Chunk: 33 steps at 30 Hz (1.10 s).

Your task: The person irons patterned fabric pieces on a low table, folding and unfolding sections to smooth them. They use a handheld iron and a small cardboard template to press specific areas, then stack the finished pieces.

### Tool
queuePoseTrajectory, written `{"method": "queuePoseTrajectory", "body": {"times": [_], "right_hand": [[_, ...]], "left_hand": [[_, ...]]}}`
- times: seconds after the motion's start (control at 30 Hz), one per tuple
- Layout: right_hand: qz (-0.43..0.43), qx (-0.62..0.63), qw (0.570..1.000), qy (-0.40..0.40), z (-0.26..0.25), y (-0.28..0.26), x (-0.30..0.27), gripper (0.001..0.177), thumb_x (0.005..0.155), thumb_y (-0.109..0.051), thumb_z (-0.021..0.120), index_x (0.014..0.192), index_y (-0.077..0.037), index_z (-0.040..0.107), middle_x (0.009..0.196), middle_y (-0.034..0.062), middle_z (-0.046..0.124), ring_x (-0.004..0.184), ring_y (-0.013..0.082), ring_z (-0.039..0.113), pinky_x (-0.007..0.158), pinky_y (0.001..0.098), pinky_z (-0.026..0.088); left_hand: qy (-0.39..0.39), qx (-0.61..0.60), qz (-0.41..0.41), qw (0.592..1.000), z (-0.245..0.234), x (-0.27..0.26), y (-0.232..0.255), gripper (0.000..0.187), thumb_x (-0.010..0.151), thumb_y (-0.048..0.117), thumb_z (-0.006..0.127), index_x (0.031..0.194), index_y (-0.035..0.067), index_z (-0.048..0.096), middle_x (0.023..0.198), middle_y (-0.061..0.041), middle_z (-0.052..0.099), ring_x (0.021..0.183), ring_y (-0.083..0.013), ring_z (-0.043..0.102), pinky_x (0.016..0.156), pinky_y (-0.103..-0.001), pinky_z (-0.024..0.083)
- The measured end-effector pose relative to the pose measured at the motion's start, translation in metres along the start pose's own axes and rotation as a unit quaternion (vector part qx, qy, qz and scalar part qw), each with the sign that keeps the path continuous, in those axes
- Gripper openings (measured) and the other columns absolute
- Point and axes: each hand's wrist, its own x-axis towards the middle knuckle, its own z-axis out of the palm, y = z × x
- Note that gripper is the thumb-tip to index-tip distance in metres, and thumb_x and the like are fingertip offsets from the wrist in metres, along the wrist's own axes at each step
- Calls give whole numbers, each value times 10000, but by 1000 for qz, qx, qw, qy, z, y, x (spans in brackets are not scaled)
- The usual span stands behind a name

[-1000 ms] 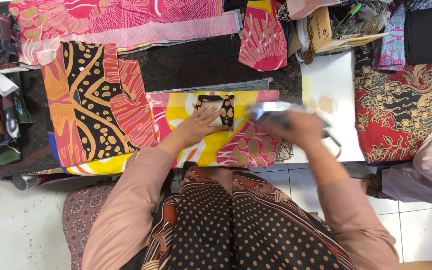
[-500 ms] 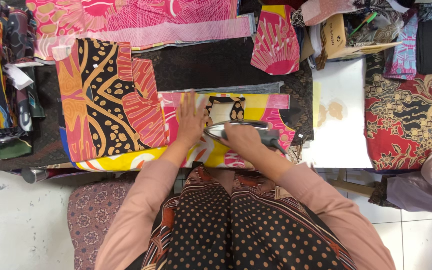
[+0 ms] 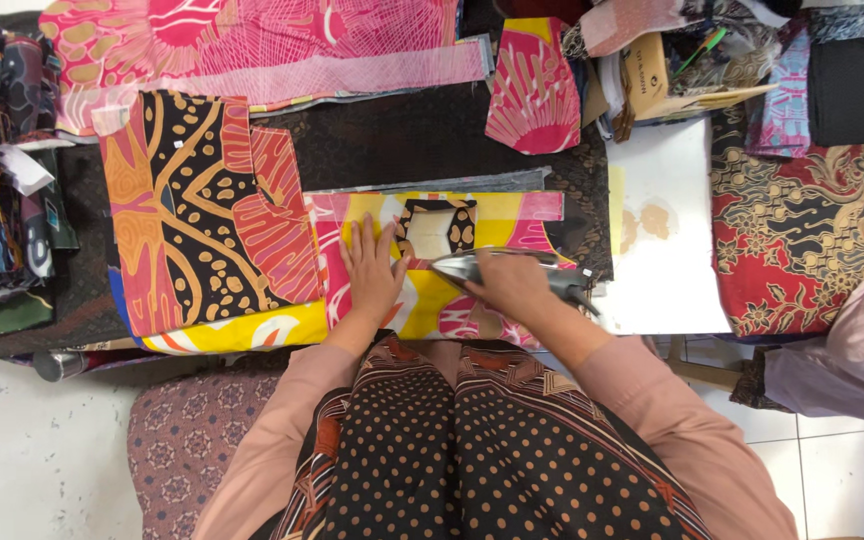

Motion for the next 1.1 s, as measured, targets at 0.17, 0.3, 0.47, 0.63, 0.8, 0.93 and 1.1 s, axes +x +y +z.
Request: {"method": "queuePoseTrajectory", "body": {"times": [0.17, 0.3, 0.47, 0.63, 0.8, 0.93, 1.1], "right_hand": [[201, 60, 977, -37, -45, 94, -11, 570, 819, -712, 679, 975, -173, 774, 886, 144, 749, 830, 357, 724, 730, 494, 565], [282, 277, 872, 287, -50, 191, -48, 447, 899, -498, 764, 899, -53, 727, 732, 102, 682, 659, 241, 653, 628, 391, 499], [125, 495, 662, 549, 16, 260, -56, 330, 1091, -319, 649, 1010, -1, 613, 881, 49, 657, 765, 117, 627, 715, 273, 501], [61, 600, 516, 608, 72, 272, -63, 258, 1075, -278, 547, 1076, -23, 591, 1058, 92, 653, 938, 172, 651, 899, 347, 557], [123, 343, 624, 691, 44, 239, -84, 374, 1152, -329, 551, 1291, 18, 535, 1350, 152, 518, 1286, 283, 499, 1174, 443, 388], [71, 118, 737, 662, 12, 166, -86, 466, 1120, -332, 612, 1421, 4, 497, 1471, 222, 491, 1496, 407, 383, 1293, 544, 278], [-159, 147, 907, 361, 23, 55, -49, 507, 641, -157, 897, 1109, -158, 701, 1267, 89, 633, 1185, 314, 604, 987, 464, 500]], "left_hand": [[11, -19, -11, 1000, -4, 2, 6, 604, 877, 295, 723, 1437, 130, 569, 1625, -204, 340, 1522, -416, 247, 1230, -580, 153], [88, -67, -49, 993, -2, 11, 16, 353, 868, 232, 769, 1188, 99, 706, 1366, -183, 588, 1290, -391, 517, 1099, -527, 380], [69, -307, -147, 938, -24, 35, 42, 123, 966, 119, 669, 1063, 47, 691, 980, -93, 756, 873, -240, 741, 785, -345, 572], [84, -264, 2, 961, -82, 64, 82, 77, 947, 68, 661, 1012, 48, 697, 960, -109, 718, 862, -260, 726, 757, -345, 572], [92, -89, 255, 958, -123, 75, 116, 96, 911, 63, 701, 1004, 80, 688, 920, -77, 699, 862, -299, 674, 765, -432, 526], [-36, -151, 135, 979, -106, 46, 112, 101, 859, 82, 731, 941, 95, 673, 820, -60, 693, 768, -242, 666, 688, -400, 514], [-246, -504, -266, 784, -29, 29, 51, 197, 832, 11, 705, 864, 108, 536, 750, -11, 641, 523, -149, 524, 407, -350, 359]]}}
